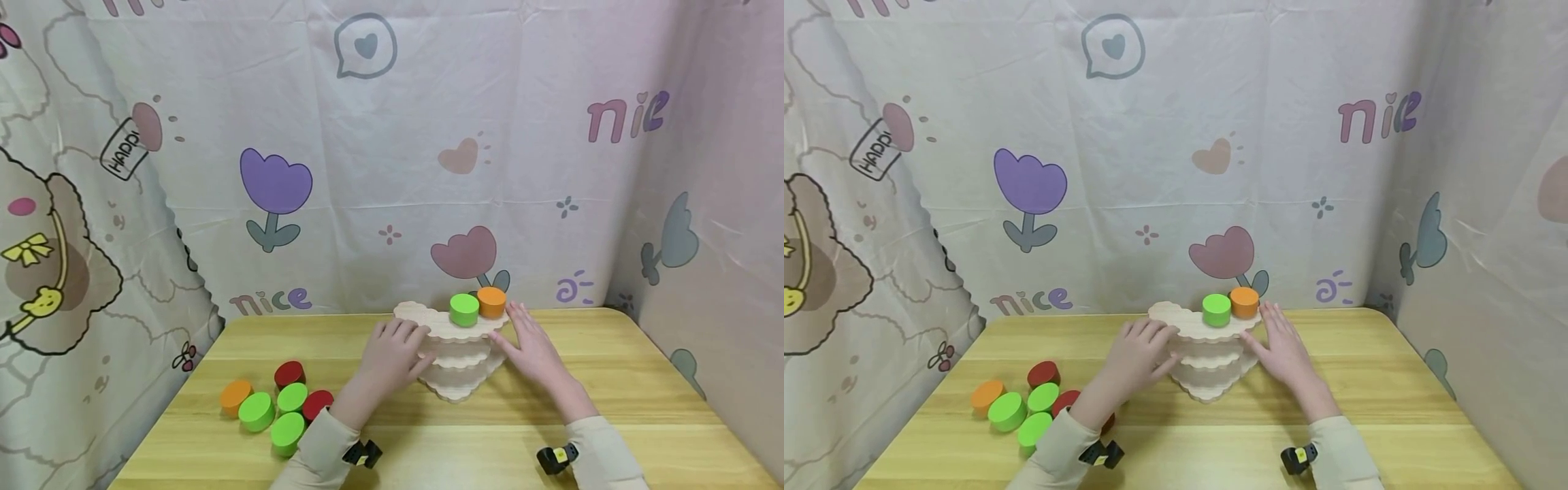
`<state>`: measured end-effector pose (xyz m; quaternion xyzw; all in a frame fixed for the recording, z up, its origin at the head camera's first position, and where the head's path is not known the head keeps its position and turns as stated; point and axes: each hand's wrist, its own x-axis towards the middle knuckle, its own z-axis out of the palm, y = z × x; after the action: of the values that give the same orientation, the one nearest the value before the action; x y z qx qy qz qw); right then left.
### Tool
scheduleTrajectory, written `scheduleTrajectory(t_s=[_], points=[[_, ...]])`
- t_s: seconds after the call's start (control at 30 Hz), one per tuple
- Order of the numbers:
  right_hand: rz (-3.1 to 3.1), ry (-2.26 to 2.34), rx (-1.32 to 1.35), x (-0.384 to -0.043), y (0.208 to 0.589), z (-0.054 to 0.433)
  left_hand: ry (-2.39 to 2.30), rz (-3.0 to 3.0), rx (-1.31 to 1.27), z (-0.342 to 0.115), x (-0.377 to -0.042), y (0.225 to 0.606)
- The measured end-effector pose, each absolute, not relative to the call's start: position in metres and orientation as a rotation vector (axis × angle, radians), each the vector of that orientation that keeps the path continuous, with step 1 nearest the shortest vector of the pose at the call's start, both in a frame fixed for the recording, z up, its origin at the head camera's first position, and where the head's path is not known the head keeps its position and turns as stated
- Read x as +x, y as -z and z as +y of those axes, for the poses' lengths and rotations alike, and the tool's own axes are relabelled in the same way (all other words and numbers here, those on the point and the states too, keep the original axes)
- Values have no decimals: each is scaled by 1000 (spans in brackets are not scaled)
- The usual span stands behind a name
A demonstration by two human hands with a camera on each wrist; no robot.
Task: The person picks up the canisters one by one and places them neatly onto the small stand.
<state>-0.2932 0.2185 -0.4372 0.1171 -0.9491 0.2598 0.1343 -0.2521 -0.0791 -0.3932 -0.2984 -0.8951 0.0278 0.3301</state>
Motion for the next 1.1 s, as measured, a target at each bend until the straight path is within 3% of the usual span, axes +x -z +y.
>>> scheduleTrajectory(t_s=[0.63, 1.1], points=[[-2742, -760, 334, -293, 435, 217, -167, -2451, -899, -138, -209, 423], [-2746, -754, 327, -294, 437, 218, -132, -2564, -851, -184, -205, 437]])
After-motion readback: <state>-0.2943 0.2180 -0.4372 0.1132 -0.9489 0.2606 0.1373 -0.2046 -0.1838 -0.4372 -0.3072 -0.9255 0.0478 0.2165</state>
